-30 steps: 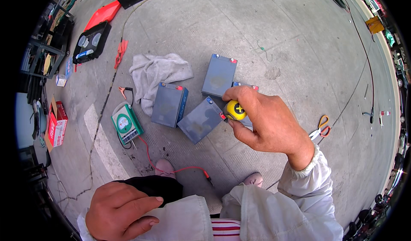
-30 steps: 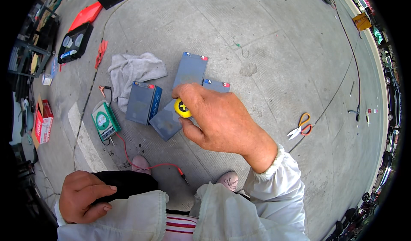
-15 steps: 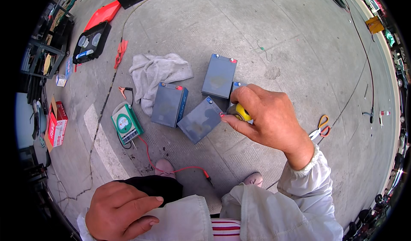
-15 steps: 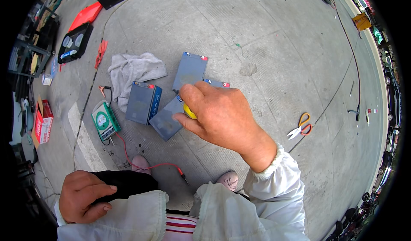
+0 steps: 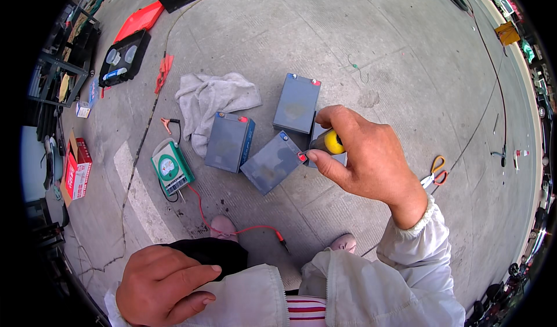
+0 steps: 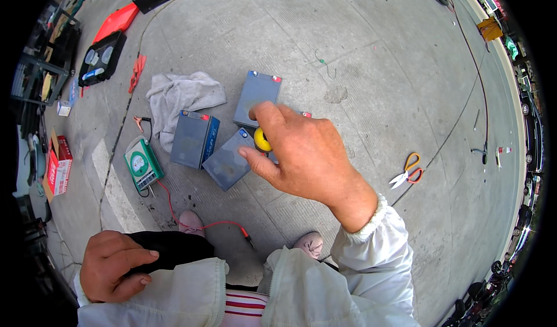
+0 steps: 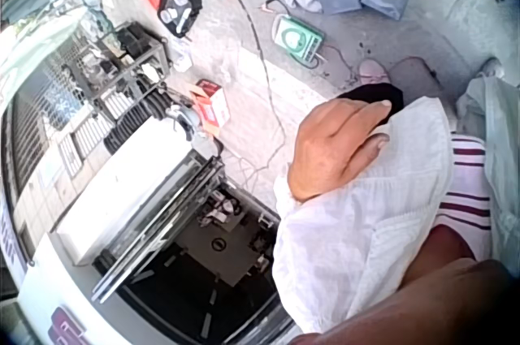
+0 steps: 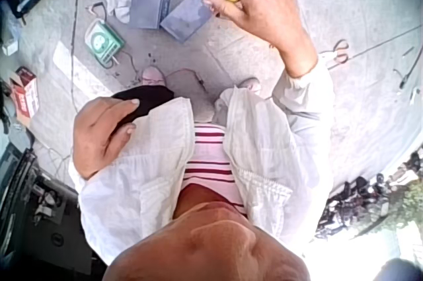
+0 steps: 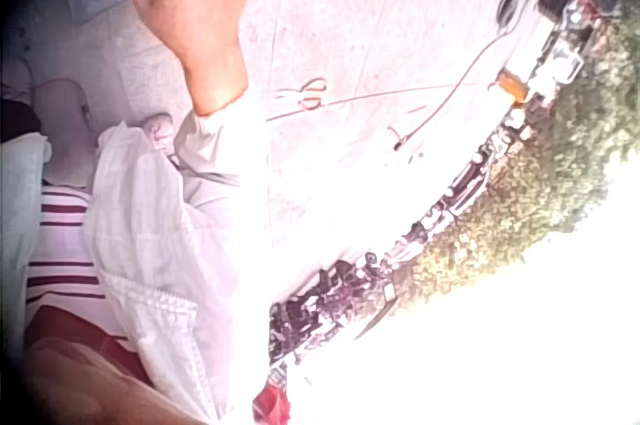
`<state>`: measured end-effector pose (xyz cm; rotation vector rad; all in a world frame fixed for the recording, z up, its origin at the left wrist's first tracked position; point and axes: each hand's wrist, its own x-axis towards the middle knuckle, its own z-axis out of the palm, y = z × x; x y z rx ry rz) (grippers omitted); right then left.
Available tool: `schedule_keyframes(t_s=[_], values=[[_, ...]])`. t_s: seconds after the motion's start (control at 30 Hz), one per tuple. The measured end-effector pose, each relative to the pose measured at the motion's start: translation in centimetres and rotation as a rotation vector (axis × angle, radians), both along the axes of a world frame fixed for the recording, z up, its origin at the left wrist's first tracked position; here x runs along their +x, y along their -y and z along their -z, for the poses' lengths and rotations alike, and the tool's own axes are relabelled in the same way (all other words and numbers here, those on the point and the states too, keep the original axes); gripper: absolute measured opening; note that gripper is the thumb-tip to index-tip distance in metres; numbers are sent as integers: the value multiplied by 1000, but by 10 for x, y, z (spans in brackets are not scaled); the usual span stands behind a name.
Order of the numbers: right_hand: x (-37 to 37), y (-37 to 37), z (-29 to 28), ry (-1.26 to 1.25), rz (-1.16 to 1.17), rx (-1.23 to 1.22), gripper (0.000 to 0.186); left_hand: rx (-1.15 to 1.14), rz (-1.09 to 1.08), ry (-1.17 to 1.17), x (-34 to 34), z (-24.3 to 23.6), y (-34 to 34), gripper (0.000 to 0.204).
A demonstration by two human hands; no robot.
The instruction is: The person uses a yellow screwdriver to test the terminals of several gray rectangular batteries arranged on the floor. The person repeatedly touches the screwdriver to the positive and negative terminals of each battery, likely checking for voltage or continuity.
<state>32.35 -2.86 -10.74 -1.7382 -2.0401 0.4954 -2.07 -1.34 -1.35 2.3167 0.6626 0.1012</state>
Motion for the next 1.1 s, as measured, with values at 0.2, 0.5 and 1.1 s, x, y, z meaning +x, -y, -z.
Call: schedule_keyframes(t_s=[0.2, 0.5, 1.1], values=[[-2, -1, 5, -61, -23, -8, 33, -2, -8, 0, -1, -1, 1, 36], [-5, -1, 14, -219, 8, 50, 30, 0, -2, -10, -2, -2, 0, 34], [-3, -2, 24, -396, 66, 88, 32, -2, 14, -6, -5, 1, -2, 36]])
